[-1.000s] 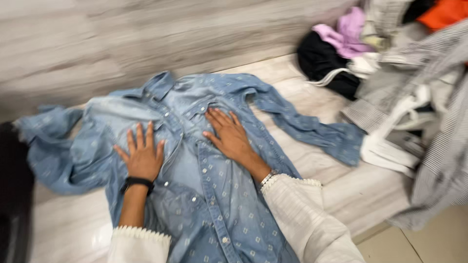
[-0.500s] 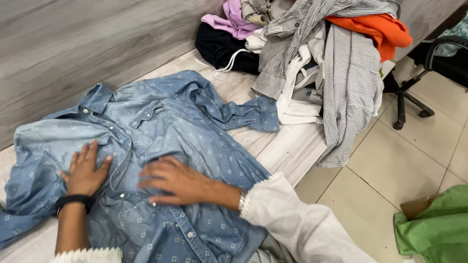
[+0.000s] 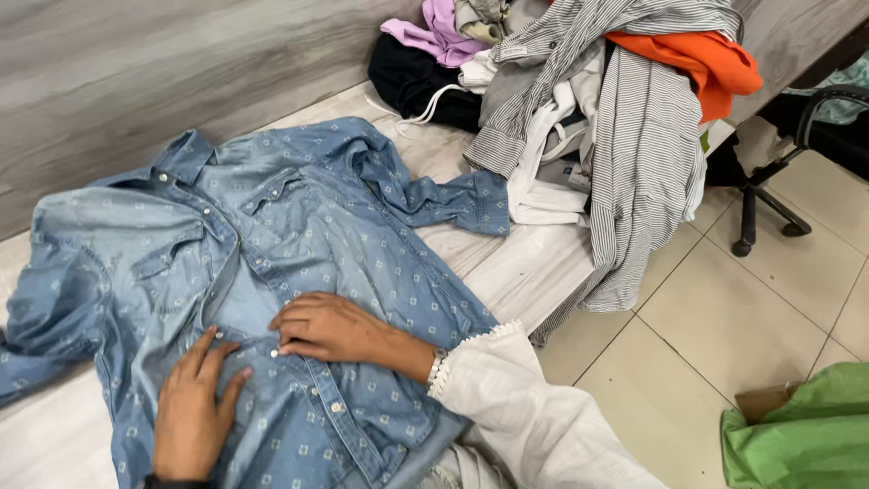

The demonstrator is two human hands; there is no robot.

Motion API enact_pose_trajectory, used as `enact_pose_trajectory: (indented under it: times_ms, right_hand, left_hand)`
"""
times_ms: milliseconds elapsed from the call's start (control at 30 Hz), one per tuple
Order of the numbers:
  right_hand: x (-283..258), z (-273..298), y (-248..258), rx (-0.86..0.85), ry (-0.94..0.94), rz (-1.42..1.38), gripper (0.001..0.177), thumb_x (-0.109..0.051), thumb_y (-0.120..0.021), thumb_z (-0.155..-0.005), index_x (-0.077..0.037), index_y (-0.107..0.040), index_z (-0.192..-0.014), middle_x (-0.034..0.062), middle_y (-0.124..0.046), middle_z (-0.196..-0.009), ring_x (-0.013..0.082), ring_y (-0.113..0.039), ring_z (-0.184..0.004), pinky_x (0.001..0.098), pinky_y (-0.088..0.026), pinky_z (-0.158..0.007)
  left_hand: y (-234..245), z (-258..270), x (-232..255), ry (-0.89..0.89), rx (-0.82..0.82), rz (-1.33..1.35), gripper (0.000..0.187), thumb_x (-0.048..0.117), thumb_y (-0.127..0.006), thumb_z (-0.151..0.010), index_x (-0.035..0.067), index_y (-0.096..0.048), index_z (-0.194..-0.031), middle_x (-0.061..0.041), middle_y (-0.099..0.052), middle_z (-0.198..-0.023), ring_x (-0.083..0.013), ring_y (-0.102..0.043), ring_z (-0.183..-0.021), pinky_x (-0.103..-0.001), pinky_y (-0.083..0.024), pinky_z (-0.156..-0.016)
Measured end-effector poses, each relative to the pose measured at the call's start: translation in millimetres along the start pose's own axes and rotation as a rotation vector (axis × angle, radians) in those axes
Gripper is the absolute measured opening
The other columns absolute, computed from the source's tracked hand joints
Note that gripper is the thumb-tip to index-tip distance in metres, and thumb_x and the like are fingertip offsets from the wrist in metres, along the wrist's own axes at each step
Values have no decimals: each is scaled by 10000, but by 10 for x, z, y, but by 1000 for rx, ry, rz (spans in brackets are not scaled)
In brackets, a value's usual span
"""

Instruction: The person folds a light blue denim shirt by buttoning it, smoothing the fabric, and folding it into a compact rectangle before placing it into an open suitcase. They then pick up a striped shirt, button it, and begin folding it in the same manner.

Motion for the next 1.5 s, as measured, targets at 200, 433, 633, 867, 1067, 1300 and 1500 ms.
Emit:
enact_pose_trajectory:
  times_ms: [200, 433, 633, 867, 1067, 1300, 1500]
  right_hand:
    - [-189, 40, 234, 16, 69, -123, 295, -314, -706, -951, -55, -675, -1090, 108, -657, -1319, 310, -588, -1266, 426, -441, -1114]
    - [-145, 164, 282, 5, -39, -150, 157, -209, -743, -935, -85, -694, -1017, 69, -719, -1271, 251, -692, -1185, 354, -554, -1002]
    - [-241, 116, 552, 136, -95, -252, 263, 31, -639, -917, -74, -721, -1144, 76, -758, -1150, 248, -742, -1095, 333, -583, -951]
    - [-641, 27, 991, -214, -153, -323, 238, -75, -724, -866, -85, -750, -1102, 62, -783, -1072, 228, -769, -987, 319, -581, -855]
    - [-244, -314, 876, -15, -232, -368, 230, -250, -724, -961, -112, -759, -1141, 52, -797, -1075, 175, -779, -912, 309, -628, -790]
    - [351, -537, 227, 317, -358, 13, 391, -243, -775, -860, -83, -678, -1203, 85, -645, -1141, 204, -717, -808, 363, -558, -729]
    - [300, -499, 178, 223, -390, 12, 387, -277, -795, -873, -95, -698, -1201, 59, -634, -1111, 195, -677, -769, 348, -549, -701]
  left_hand:
    - [62, 59, 54, 99, 41, 55, 131, 116, -681, -901, 49, -681, -1014, -102, -688, -1323, -351, -639, -1197, -437, -500, -1008]
    - [417, 159, 265, 274, 95, 381, 100, 67, -649, -952, 4, -635, -1028, -104, -721, -1282, -297, -692, -1169, -381, -547, -931]
    - [615, 161, 411, 318, 49, 603, 75, 65, -614, -970, 18, -633, -1024, -64, -730, -1309, -214, -719, -1159, -334, -542, -972]
    - [734, 113, 688, 236, -420, 436, 232, 269, -649, -936, 101, -745, -1065, -88, -816, -999, -211, -783, -917, -333, -568, -801]
    - [583, -304, 554, 211, -98, 301, 282, 329, -646, -955, 104, -723, -1107, -148, -751, -946, -308, -706, -730, -403, -527, -658]
    - [-474, -721, 146, 137, 108, -107, 732, 422, -647, -921, -73, -474, -1433, -274, -449, -1493, -400, -415, -1376, -527, -289, -1126]
    - [-616, -469, 58, 145, 108, -72, 609, 340, -576, -977, -50, -492, -1436, -239, -404, -1568, -355, -335, -1481, -528, -207, -1212]
Point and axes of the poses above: each hand's wrist, its own z-axis away from the middle knuckle, its own y-axis out of the back of the hand, x = y × z, the point moved 5 cm from there along -z, towards the middle knuckle
